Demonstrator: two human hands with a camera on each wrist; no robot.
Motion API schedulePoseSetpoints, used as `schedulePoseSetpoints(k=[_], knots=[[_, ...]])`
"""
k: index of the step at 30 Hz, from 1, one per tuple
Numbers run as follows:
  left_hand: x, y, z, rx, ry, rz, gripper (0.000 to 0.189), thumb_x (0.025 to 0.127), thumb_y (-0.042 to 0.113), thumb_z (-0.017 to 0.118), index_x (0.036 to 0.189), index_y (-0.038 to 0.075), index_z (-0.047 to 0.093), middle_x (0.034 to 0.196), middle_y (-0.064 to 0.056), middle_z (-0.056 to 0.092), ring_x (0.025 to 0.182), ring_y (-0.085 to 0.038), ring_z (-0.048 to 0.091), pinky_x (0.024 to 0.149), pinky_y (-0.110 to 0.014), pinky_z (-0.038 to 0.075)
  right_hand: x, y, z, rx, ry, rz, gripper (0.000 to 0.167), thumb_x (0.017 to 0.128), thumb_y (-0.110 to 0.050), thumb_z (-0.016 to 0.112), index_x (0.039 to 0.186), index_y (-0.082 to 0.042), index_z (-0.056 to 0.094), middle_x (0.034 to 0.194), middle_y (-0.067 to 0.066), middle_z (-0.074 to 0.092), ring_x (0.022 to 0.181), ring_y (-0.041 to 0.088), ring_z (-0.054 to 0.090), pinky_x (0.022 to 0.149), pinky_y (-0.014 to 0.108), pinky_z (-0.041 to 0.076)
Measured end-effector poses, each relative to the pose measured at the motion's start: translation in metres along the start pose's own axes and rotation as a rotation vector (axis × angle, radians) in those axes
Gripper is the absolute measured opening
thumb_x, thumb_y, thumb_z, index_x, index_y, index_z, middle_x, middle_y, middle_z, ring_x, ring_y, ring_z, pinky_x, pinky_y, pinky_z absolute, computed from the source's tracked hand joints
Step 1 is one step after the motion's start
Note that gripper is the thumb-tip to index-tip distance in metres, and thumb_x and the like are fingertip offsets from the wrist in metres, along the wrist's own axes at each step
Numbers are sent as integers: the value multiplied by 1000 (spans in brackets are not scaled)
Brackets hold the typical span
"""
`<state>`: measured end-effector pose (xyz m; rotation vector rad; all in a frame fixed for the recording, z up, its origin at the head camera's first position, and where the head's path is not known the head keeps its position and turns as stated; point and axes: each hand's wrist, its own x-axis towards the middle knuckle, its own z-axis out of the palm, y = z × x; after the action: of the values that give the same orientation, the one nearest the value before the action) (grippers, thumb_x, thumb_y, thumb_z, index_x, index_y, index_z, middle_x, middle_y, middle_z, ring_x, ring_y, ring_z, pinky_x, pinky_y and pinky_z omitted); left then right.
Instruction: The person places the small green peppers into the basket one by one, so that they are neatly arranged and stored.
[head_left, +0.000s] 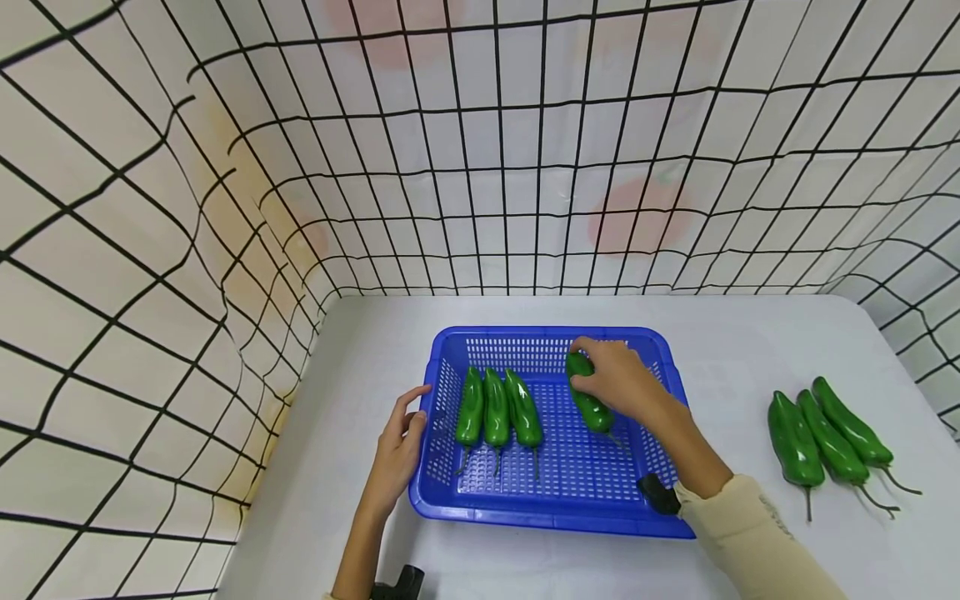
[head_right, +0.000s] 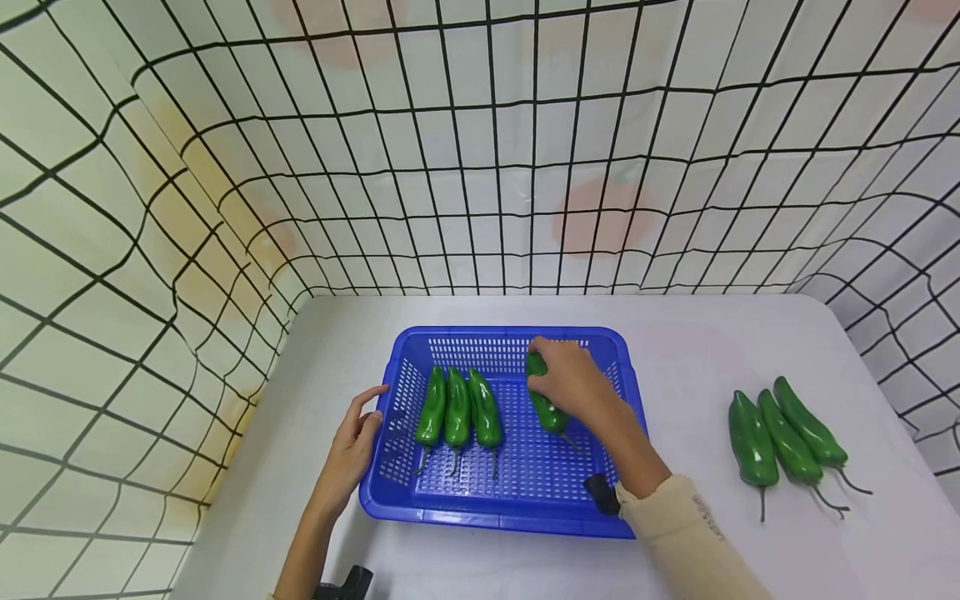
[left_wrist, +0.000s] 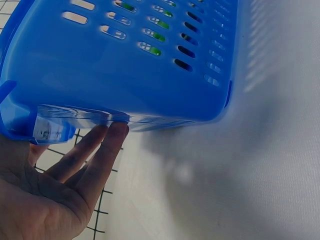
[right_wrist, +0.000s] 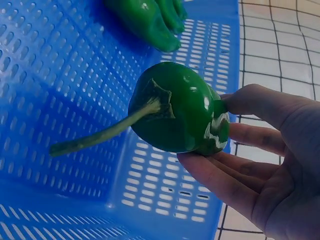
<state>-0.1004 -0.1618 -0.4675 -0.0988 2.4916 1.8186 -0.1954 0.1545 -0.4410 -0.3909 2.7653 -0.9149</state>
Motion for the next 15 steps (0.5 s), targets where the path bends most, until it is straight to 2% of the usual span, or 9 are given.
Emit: schedulePoseSetpoints(k=[7,15], knots=[[1,-1,0,-3,-2,1,40,108,13,40,147,16,43,124,-28,60,99,-40,66,76,-45,59,7,0,15,-13,-4,-31,42,88,-11,69,128,1,59,101,19,66,82,28,65,55,28,55],[0,-2,0,2,1,2,40,108,13,40,147,17,44,124,-27,61,99,-39,66,76,-45,59,14,-4,29,-24,-27,-36,42,86,-9,70,126,2,60,98,17,65,80,26,64,54,27,55]])
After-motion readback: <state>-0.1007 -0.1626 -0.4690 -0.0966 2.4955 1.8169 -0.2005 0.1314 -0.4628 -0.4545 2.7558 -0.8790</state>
